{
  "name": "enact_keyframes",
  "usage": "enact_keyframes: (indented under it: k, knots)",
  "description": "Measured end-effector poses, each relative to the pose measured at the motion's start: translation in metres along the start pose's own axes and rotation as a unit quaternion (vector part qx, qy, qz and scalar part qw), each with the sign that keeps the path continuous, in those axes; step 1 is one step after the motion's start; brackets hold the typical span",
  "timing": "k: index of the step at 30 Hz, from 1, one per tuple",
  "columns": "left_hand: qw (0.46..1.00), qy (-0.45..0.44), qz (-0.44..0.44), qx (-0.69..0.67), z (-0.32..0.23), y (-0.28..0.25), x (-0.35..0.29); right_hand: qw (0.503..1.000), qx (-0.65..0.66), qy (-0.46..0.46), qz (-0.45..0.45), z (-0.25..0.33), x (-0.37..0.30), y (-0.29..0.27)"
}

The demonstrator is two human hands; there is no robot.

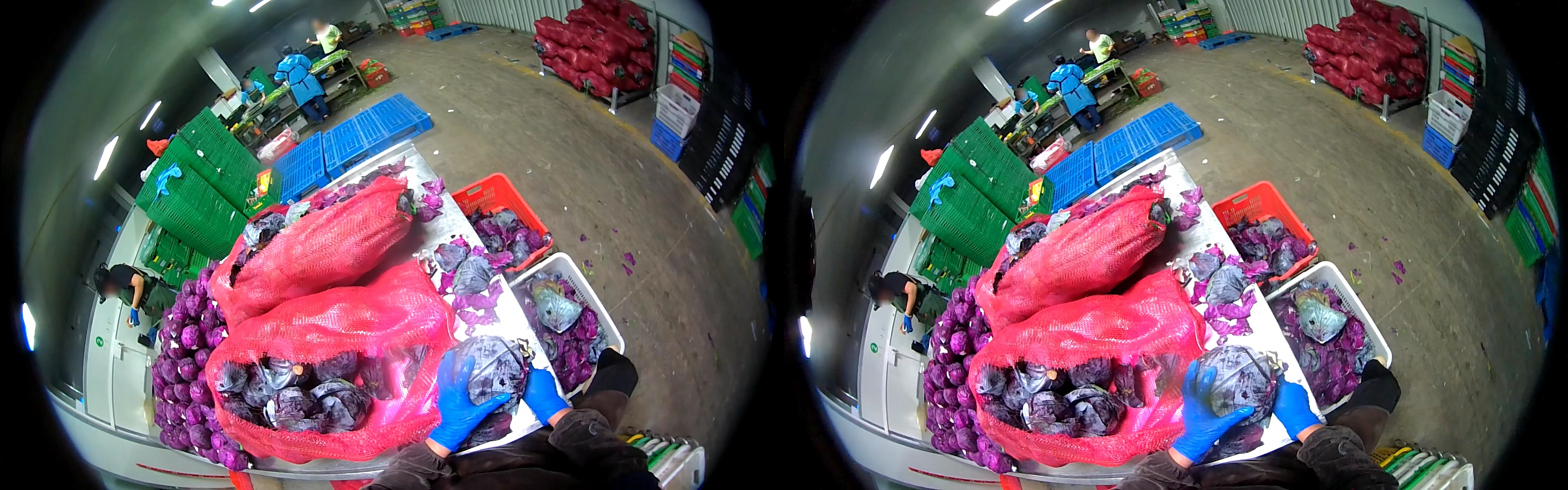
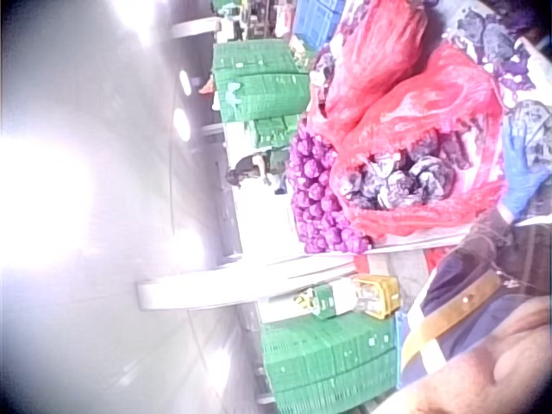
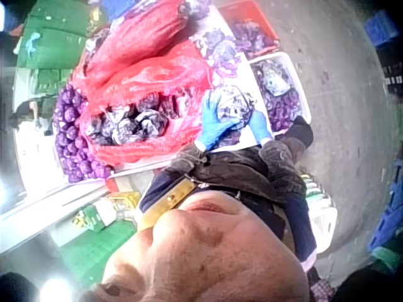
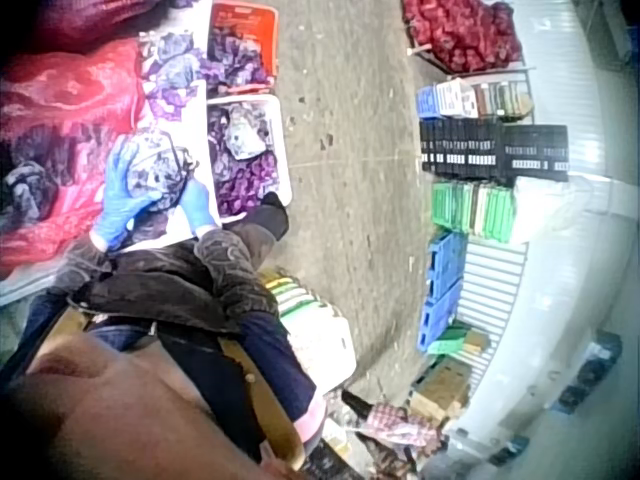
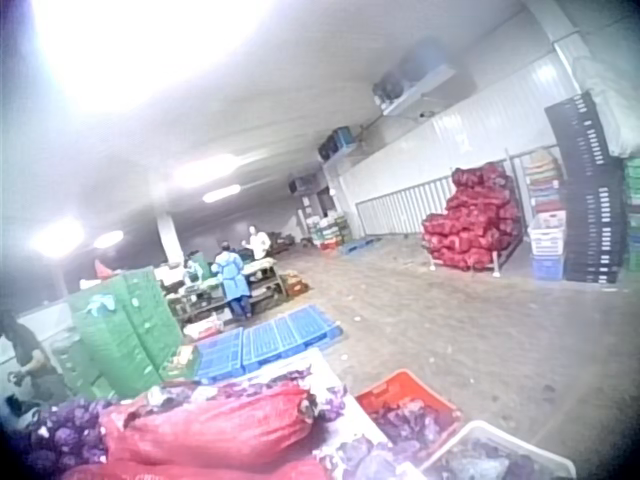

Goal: The person removes outer leaves from red cabbages by hand and uses a knife to trim the core and damaged spots before placing the cleaned vegetables in a crate.

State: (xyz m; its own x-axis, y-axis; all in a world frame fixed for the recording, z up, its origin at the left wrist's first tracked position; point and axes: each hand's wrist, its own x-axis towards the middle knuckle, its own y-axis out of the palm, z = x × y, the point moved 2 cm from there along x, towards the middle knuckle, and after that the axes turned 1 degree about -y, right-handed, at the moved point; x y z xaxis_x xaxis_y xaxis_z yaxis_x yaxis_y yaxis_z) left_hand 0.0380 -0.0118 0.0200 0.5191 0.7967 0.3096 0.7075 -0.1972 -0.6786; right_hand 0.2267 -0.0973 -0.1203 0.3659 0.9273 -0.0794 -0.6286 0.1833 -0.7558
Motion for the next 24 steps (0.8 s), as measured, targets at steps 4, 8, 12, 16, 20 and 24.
enact_keyframes:
  k: [4, 8, 12, 16, 20, 24]
  knots:
    - [1.0, 0.002, 0.001, 0.001, 0.0, 0.0, 0.001, 1.0, -0.008, 0.002, 0.014, -0.003, 0.001, 0.003]
    - [1.0, 0.007, -0.003, -0.004, 0.001, 0.001, 0.001, 1.0, -0.011, 0.003, -0.005, -0.01, 0.002, 0.011]
    - [1.0, 0.005, -0.005, 0.001, 0.001, 0.001, 0.001, 1.0, -0.007, 0.002, -0.014, -0.012, 0.002, 0.014]
    - [1.0, 0.001, -0.004, 0.005, 0.002, 0.001, 0.0, 1.0, -0.008, 0.0, 0.006, -0.005, 0.001, 0.006]
    - [1.0, 0.001, -0.004, 0.003, 0.002, 0.001, -0.001, 1.0, 0.009, -0.001, -0.02, -0.004, 0.0, 0.006]
    - [1.0, 0.0, -0.003, -0.001, 0.001, 0.002, 0.0, 1.0, -0.001, 0.003, -0.014, -0.012, 0.002, 0.013]
